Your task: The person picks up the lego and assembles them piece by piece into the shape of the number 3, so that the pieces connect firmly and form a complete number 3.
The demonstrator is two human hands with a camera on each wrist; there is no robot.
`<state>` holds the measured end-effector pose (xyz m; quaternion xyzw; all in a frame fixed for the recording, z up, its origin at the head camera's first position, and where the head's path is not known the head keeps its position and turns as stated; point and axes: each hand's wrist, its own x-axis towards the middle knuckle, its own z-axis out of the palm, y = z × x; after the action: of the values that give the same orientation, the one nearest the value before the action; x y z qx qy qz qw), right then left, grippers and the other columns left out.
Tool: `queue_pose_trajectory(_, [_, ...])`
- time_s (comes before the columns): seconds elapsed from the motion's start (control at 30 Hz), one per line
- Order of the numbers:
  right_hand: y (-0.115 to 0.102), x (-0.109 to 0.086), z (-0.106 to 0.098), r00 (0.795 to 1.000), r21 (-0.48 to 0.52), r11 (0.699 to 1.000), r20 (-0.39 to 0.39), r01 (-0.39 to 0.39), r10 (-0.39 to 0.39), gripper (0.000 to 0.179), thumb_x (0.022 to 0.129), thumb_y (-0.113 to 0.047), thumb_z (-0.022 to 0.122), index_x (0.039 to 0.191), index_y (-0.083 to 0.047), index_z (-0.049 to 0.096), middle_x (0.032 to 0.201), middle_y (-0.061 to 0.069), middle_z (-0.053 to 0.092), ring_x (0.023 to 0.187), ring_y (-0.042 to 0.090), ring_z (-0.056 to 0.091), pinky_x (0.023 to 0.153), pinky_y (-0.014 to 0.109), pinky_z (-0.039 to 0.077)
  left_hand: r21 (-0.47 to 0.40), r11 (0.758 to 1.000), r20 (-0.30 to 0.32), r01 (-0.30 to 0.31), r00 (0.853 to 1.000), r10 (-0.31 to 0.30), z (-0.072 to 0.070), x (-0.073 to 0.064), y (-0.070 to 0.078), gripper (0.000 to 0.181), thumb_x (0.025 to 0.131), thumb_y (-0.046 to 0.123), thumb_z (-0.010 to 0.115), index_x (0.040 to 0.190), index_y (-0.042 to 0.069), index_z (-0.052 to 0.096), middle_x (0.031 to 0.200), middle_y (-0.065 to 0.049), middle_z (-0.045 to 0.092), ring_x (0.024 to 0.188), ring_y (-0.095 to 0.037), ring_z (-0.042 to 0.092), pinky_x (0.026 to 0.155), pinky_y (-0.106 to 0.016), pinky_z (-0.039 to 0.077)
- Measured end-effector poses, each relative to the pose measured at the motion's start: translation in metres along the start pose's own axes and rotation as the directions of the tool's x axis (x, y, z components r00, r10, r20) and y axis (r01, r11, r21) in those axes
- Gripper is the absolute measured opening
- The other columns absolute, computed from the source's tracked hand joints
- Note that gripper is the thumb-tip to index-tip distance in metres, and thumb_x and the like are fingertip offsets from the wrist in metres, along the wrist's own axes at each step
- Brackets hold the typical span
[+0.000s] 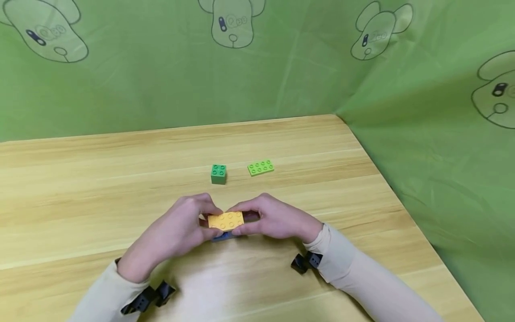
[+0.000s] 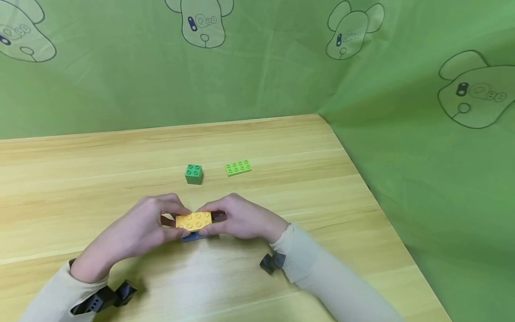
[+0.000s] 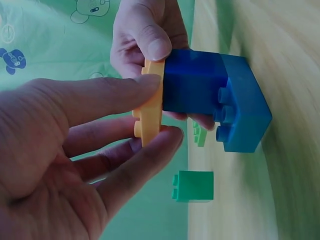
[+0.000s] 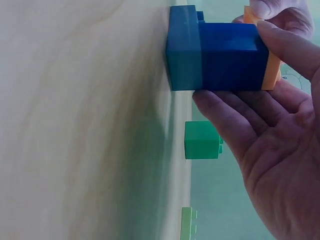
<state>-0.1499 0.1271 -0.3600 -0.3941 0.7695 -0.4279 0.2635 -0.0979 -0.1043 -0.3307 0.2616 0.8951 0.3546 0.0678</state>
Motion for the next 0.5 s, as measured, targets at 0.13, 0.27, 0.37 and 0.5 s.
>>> queue_pose_trajectory(0.13, [-0.001,0.0,0.0,1.0,-0.002,1.0,0.001,-0.022,0.022,0.032,0.091,-0.026,0.073,0.122,-0.018,0.068,0.104,-0.013,0.069,0.09,0.009,0.064,0.08,0.03,0.056,-0.039,0.999,0.012,0.019,1.0,-0.018,0.0,-0.001,-0.004,0.028,0.079,0.008,0.083,0.104,0.003,0.073,0.092,0.003,0.063,0.079,-0.009,0.061,0.068,-0.022,0.054])
queue_pose_trajectory(0.27, [-0.001,0.0,0.0,1.0,-0.011,1.0,-0.002,-0.025,0.025,0.03,0.091,-0.024,0.073,0.12,-0.017,0.069,0.103,-0.012,0.069,0.089,0.009,0.064,0.08,0.03,0.056,-0.107,0.994,0.049,0.006,0.999,0.0,-0.002,-0.001,-0.012,0.025,0.082,0.011,0.081,0.105,0.006,0.071,0.098,0.003,0.064,0.082,-0.011,0.062,0.072,-0.024,0.055])
queue_pose_trajectory(0.37, [-0.001,0.0,0.001,1.0,-0.012,1.0,-0.003,-0.029,0.029,0.03,0.091,-0.024,0.073,0.12,-0.017,0.069,0.104,-0.012,0.069,0.09,0.009,0.065,0.081,0.03,0.056,-0.154,0.988,0.082,-0.015,0.996,0.027,-0.003,-0.001,-0.019,0.025,0.086,0.014,0.078,0.109,0.007,0.07,0.102,0.003,0.064,0.088,-0.013,0.063,0.079,-0.027,0.056])
queue_pose_trajectory(0.5, [-0.003,0.0,0.001,0.999,-0.037,0.999,0.0,-0.04,0.04,0.031,0.092,-0.026,0.072,0.121,-0.017,0.068,0.103,-0.013,0.069,0.09,0.01,0.065,0.081,0.03,0.055,-0.182,0.983,0.071,-0.027,0.997,0.041,-0.008,-0.002,-0.025,0.027,0.09,0.02,0.074,0.114,0.009,0.069,0.11,0.0,0.066,0.099,-0.015,0.064,0.087,-0.032,0.054])
